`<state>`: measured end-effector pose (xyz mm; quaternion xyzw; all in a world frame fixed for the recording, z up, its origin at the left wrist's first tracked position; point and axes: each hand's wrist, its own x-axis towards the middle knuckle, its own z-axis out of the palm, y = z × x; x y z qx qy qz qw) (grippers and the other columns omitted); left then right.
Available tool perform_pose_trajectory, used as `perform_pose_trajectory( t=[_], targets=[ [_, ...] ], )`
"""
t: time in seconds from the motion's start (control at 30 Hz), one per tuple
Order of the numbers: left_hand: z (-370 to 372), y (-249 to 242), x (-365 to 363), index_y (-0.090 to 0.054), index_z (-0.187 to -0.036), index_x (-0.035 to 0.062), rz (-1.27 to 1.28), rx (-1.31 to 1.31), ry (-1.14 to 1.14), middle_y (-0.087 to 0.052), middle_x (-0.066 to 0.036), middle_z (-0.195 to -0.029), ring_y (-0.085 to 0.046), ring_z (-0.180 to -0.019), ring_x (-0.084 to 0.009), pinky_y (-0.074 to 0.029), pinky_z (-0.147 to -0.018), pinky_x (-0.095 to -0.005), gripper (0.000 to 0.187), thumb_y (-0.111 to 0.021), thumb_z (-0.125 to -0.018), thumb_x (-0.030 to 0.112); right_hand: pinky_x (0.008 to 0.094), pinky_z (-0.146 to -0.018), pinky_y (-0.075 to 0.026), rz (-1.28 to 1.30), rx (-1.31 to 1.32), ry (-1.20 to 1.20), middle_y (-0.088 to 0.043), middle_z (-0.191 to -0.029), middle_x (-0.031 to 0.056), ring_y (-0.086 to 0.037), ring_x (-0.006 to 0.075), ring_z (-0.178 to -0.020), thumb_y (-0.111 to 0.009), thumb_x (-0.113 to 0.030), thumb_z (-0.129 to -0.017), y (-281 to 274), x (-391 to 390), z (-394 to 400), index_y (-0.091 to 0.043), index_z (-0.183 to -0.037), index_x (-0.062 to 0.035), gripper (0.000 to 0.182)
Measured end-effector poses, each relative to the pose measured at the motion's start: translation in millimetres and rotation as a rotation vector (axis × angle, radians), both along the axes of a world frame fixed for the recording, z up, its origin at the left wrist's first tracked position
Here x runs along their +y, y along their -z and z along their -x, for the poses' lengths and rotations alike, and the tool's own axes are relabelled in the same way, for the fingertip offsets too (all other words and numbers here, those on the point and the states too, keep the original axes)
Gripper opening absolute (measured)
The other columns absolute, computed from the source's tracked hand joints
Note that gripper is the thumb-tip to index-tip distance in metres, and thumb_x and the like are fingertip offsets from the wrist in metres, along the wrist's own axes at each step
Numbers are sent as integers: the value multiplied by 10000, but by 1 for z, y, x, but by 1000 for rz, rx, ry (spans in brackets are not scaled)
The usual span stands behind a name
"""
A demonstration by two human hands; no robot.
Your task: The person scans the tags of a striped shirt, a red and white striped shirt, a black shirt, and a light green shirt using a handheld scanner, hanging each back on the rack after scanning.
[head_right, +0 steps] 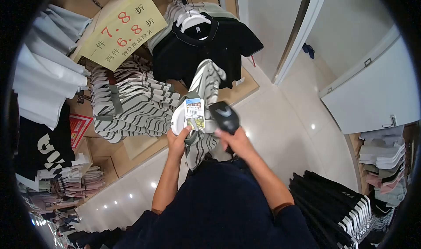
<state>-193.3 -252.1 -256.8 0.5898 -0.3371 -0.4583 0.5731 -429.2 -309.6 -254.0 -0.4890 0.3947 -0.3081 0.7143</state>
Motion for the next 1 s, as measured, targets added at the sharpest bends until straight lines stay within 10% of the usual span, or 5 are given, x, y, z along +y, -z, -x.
perform_pose_trajectory(
  t=[0.43,0.7,1.0],
  targets=[
    [-10,-4,20,-671,-1085,-19,71,-544,-76,-689,-42,-945,-616,-818,-107,-489,-711,-252,316,-762,-922,236,265,-512,-466,-200,-143,106,-567,-616,5,-556,99,-534,-718,-189,-949,-2,27,0,-603,-842,-45,214],
    [-32,-35,36,-701,-1033,91,-94,-853,296,-714,-143,-847,-693,-773,-346,-546,-709,-403,391,-810,-820,400,262,-630,-511,121,147,101,-713,-876,38,-608,87,-721,-820,-68,-821,20,11,-22,-707,-1001,1,224],
    [-79,-38,-1,-677,-1010,95,-49,-871,579,-713,-152,-886,-681,-872,-390,-527,-769,-465,399,-777,-830,436,275,-743,-532,161,290,-36,-710,-903,33,-641,113,-804,-887,-68,-759,20,-5,-84,-689,-1023,10,339]
  ],
)
